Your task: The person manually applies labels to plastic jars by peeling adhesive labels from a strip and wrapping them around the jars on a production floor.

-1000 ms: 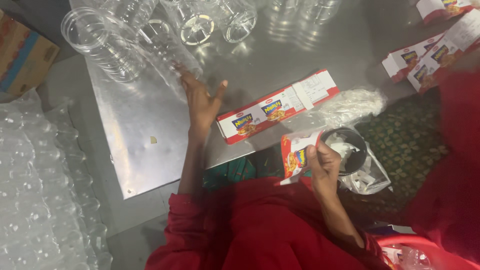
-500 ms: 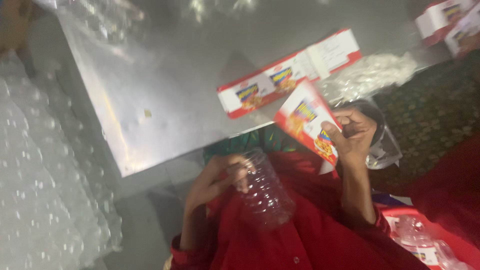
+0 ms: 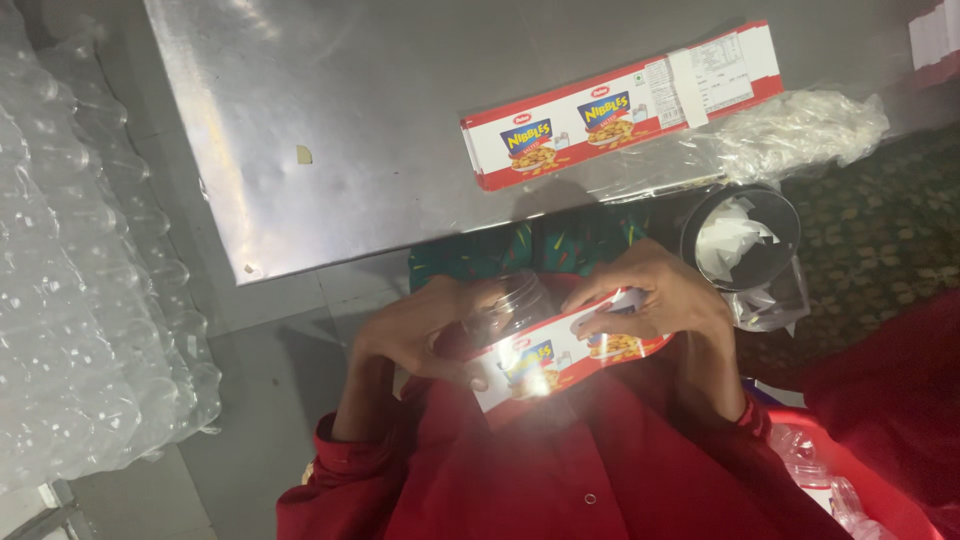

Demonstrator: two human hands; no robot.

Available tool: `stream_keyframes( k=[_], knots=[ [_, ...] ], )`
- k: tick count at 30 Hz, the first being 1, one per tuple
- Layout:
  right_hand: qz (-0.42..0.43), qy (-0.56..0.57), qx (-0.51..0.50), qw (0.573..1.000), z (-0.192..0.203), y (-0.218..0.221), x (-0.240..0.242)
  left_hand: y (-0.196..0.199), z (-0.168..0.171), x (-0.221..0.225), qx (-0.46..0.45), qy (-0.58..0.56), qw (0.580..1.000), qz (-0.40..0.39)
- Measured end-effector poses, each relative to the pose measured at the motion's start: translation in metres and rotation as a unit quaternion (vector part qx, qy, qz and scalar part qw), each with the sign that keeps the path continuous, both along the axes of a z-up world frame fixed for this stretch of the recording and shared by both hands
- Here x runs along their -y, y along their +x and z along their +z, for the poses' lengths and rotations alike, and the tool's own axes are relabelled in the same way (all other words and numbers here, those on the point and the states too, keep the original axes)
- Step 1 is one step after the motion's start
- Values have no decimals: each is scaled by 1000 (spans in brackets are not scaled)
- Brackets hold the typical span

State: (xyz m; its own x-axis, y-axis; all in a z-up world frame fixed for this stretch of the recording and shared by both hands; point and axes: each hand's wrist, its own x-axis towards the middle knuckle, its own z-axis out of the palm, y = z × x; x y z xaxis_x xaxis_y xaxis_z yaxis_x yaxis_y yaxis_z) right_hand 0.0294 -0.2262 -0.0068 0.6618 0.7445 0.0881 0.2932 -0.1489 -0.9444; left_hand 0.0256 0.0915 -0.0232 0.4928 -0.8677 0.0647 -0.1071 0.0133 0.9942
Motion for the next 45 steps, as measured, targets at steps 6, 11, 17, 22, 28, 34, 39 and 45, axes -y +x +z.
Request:
stream_keyframes(
  k=[6, 11, 17, 22, 28, 34, 39, 45],
  knots=[
    [12, -22, -6, 1000, -1, 8, -5, -2, -7, -5, 42, 49, 998, -18],
    [25, -15, -9, 1000, 5, 11, -8, -3, -12, -5, 77, -24, 997, 0],
    [49, -58, 110, 991, 23, 3, -21, -7, -32, -16, -72, -30, 997, -16],
    [-79, -216, -68, 971, 14, -41, -20, -28, -37, -8, -243, -164, 925, 241],
    [-426, 19, -33, 904, -3, -69, -43, -17, 0, 50, -233, -254, 870, 352],
    [-360, -71, 157, 917, 20, -67, -34, -37, 13, 64, -143, -62, 916, 369],
    [-427, -82, 268, 860, 6, -60, -36, -47, 14, 65, -171, -38, 919, 354],
    [-478, -78, 182, 856, 13, -55, -42, -41, 24, 72, -84, 64, 933, 343]
  ],
)
